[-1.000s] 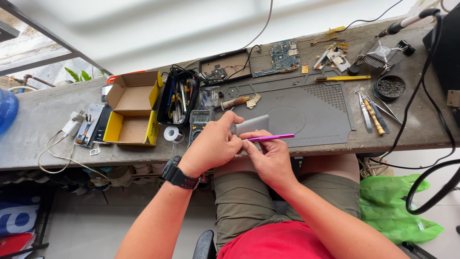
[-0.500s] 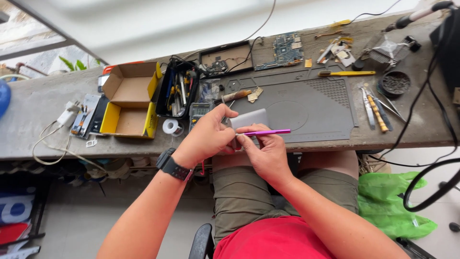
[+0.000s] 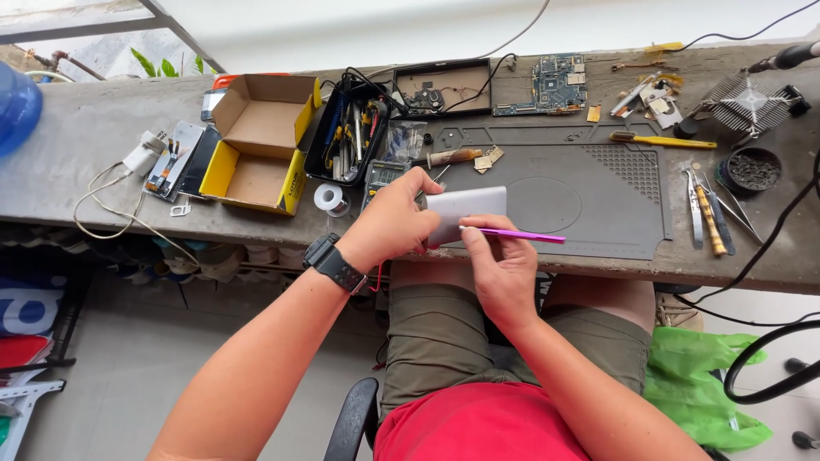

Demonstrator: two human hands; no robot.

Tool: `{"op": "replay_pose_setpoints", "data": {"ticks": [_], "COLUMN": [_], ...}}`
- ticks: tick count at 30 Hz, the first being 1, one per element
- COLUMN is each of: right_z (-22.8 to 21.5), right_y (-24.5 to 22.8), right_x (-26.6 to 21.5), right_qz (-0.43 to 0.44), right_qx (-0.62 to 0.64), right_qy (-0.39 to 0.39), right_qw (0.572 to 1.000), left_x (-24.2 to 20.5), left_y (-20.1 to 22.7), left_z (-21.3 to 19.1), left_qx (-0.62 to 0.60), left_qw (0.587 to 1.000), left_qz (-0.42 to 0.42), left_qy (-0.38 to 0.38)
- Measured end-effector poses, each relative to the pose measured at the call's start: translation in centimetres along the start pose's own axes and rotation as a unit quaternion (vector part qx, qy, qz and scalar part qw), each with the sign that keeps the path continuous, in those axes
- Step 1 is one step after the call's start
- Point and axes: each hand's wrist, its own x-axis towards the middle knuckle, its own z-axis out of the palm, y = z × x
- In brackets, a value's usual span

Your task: Refilling a gas lighter using a butane gas canister at a workbench with various tools.

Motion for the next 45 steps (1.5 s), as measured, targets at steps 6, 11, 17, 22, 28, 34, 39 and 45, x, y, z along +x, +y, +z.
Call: {"op": "replay_pose_setpoints", "data": {"ticks": [6,11,17,22,28,34,39,45], "right_z": [-1.5,-6.5,-15.6,-17.4,-15.2,-11.4,-14.1,-26.6], "right_y": [-1.1,0.1,0.7,1.8,-0.1,-2.4,-0.3,2.9], "right_x": [0.9,4.9,10.4,10.9,8.0,6.4,6.8,8.1], "right_qz": [0.067,0.162,0.204,0.193,-0.029,-0.061,-0.087,0.025], "right_qx": [0.061,0.01,-0.547,-0.704,-0.667,-0.419,-0.412,-0.752], "right_qy": [0.02,-0.019,-0.131,-0.14,-0.047,-0.09,0.003,0.068], "right_qw": [0.996,0.987,0.801,0.669,0.743,0.901,0.907,0.655], "left_x": [-0.9,-1.7,-0.6,1.6,2.8,2.9,2.8,2.4], "left_y": [2.2,4.5,4.5,3.4,3.0,2.9,2.3,2.1], "left_z": [-1.1,-1.5,-1.1,1.0,4.1,5.7,4.9,4.8], "left_qx": [0.101,0.148,0.21,0.252,0.248,0.18,0.112,0.028], "left_qw": [0.992,0.981,0.961,0.936,0.928,0.941,0.954,0.975], "left_qz": [0.069,0.129,0.181,0.243,0.277,0.288,0.276,0.215], "left_qy": [0.021,-0.003,0.005,0.037,0.029,0.017,0.043,0.042]}}
